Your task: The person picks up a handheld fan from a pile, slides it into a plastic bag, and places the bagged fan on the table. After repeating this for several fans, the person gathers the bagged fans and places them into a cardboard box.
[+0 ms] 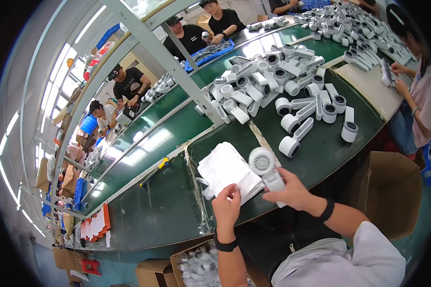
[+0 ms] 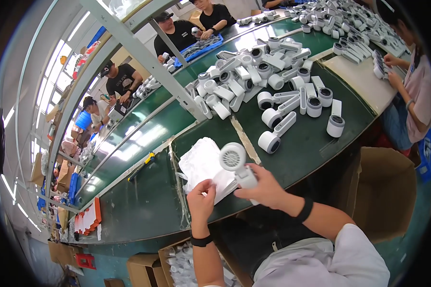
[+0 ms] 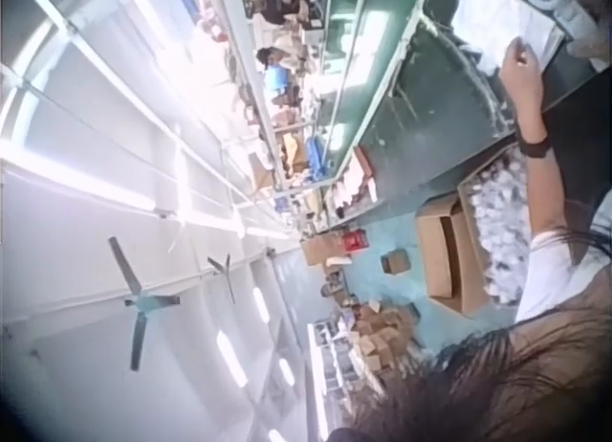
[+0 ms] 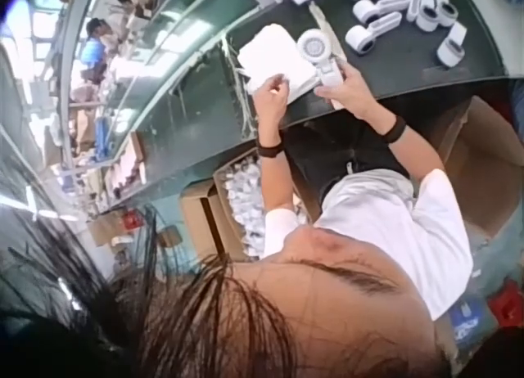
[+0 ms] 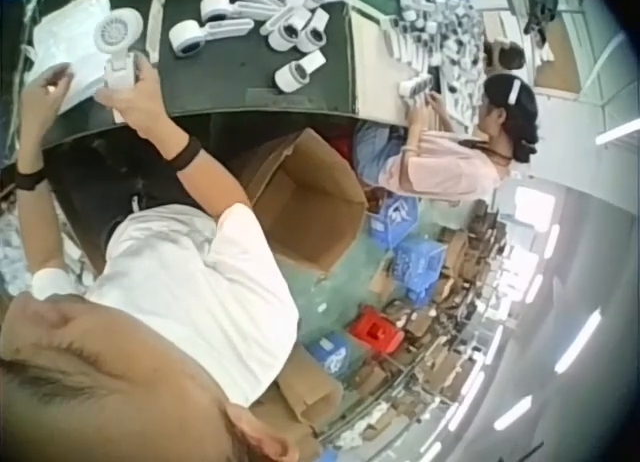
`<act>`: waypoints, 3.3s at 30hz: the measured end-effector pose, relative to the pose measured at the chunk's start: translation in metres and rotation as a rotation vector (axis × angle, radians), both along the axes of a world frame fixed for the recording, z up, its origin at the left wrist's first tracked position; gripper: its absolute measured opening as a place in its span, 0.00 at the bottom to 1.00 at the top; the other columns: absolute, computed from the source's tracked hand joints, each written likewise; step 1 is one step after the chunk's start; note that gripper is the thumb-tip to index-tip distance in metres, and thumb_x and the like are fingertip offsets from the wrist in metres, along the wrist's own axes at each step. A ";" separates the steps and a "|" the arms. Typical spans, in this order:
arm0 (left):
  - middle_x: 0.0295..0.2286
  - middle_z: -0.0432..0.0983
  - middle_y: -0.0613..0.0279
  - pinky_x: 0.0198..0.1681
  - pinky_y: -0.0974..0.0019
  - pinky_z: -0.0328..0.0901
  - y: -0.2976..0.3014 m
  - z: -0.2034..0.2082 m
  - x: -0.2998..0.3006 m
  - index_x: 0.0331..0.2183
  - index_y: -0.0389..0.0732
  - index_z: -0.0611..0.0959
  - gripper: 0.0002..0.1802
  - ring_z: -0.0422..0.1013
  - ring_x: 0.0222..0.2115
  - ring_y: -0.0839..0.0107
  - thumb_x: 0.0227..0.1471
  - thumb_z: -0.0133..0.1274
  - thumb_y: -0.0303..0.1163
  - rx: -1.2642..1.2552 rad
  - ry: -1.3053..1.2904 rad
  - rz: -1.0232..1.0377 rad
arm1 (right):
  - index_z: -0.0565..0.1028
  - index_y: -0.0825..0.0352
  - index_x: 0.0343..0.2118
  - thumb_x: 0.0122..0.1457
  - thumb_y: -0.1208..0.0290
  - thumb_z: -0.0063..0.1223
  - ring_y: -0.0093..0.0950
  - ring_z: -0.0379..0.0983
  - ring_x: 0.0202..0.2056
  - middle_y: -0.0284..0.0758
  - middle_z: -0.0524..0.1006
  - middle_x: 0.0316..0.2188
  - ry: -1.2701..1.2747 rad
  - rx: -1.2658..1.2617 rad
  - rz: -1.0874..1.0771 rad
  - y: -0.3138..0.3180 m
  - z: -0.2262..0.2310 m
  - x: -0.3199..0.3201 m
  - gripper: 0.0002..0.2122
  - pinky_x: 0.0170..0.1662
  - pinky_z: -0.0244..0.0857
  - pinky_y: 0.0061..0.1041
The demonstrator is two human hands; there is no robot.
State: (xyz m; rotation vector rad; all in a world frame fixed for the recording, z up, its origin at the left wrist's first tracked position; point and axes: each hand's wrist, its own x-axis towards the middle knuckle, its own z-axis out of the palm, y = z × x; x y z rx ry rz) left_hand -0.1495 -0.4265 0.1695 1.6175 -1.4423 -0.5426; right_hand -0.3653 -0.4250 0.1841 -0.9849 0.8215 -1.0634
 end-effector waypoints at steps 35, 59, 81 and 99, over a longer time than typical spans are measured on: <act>0.31 0.81 0.57 0.35 0.77 0.67 0.000 0.035 -0.007 0.44 0.29 0.79 0.16 0.75 0.30 0.76 0.52 0.57 0.22 0.086 0.621 -0.059 | 0.67 0.70 0.48 0.46 0.68 0.65 0.24 0.75 0.39 0.37 0.79 0.37 0.354 -0.198 -0.151 -0.016 0.003 0.051 0.26 0.44 0.69 0.26; 0.24 0.71 0.67 0.24 0.72 0.66 0.006 0.032 -0.022 0.33 0.36 0.77 0.04 0.65 0.20 0.79 0.57 0.53 0.27 -0.144 0.879 0.131 | 0.69 0.70 0.47 0.47 0.69 0.63 0.26 0.75 0.36 0.38 0.77 0.35 0.342 -0.240 -0.250 -0.007 0.014 0.018 0.24 0.41 0.68 0.26; 0.33 0.74 0.66 0.32 0.75 0.63 0.027 0.045 -0.026 0.32 0.33 0.82 0.05 0.68 0.30 0.80 0.51 0.59 0.22 -0.167 0.498 -0.157 | 0.57 0.47 0.65 0.56 0.55 0.53 0.45 0.76 0.40 0.46 0.78 0.42 0.824 -0.346 0.441 -0.010 0.032 -0.019 0.32 0.46 0.67 0.33; 0.36 0.75 0.58 0.38 0.66 0.68 0.070 0.020 -0.064 0.42 0.34 0.78 0.12 0.72 0.37 0.71 0.54 0.54 0.25 -0.250 0.514 -0.056 | 0.66 0.70 0.55 0.60 0.67 0.56 0.19 0.71 0.42 0.34 0.75 0.44 0.038 -0.157 -0.012 -0.001 -0.020 0.016 0.22 0.44 0.67 0.21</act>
